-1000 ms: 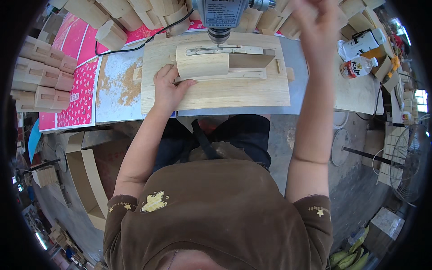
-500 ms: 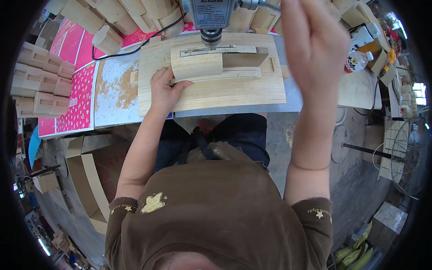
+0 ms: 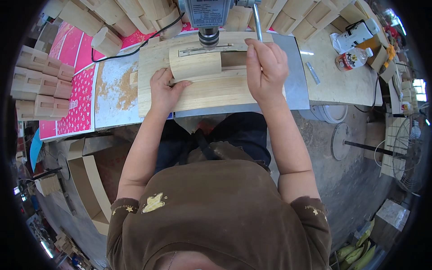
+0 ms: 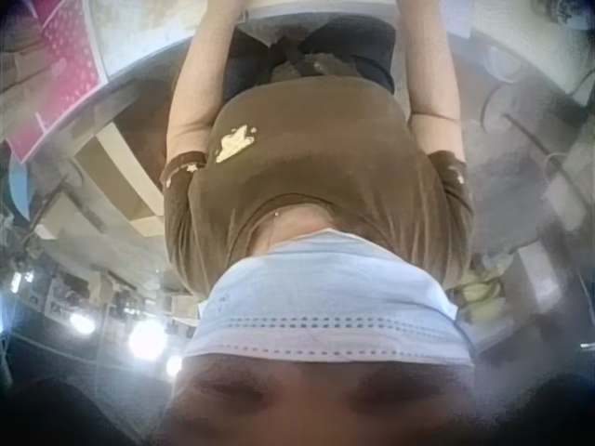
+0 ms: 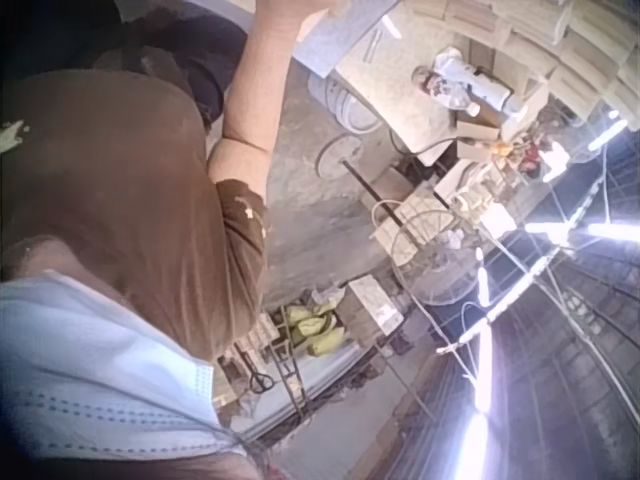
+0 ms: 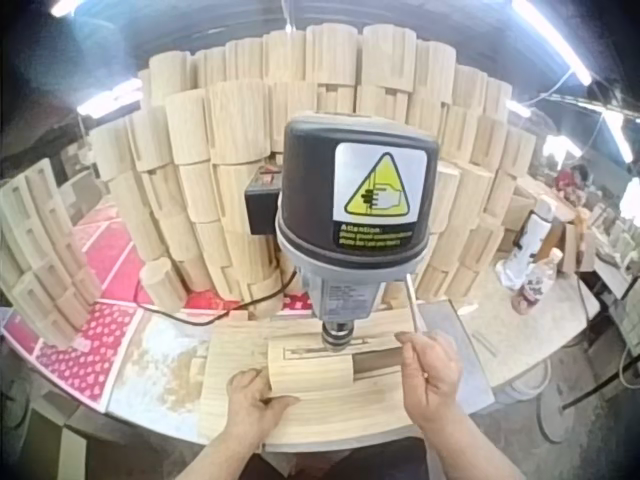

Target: Drilling holes into cylindrical wood blocks using a drill press in a woodworking factory.

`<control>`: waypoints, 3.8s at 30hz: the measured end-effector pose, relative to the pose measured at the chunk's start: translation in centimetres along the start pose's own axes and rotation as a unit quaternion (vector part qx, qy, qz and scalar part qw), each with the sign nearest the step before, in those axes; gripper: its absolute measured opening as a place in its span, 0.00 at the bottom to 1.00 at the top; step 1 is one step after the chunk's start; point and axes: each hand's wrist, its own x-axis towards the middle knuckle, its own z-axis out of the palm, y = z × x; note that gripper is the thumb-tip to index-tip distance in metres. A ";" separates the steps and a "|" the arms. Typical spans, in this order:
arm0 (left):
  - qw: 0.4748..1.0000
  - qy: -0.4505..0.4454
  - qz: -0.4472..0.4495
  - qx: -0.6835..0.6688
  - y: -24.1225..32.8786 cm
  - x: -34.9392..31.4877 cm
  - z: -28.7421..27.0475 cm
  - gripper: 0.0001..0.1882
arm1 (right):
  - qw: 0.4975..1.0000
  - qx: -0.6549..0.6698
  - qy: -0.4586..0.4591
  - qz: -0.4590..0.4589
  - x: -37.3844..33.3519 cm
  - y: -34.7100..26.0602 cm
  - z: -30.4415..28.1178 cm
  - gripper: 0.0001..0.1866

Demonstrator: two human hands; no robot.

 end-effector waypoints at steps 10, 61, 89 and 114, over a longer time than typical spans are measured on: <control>0.998 0.018 0.062 0.027 2.4 0.7 1.7 0.30 | 0.996 -0.006 -0.082 0.044 19.2 2.7 -0.2 0.16; 0.986 -0.024 0.081 -0.144 2.5 0.8 -5.8 0.18 | 0.899 0.080 -0.367 0.224 -1.4 2.7 -5.7 0.17; 0.775 0.236 -0.225 0.541 -15.4 7.7 -49.5 0.26 | 0.871 0.193 -0.312 0.327 -4.9 0.2 -6.3 0.13; 0.958 0.078 -0.259 0.094 -16.0 13.2 -18.5 0.41 | 0.874 0.140 -0.297 0.358 -4.4 -1.7 -5.8 0.13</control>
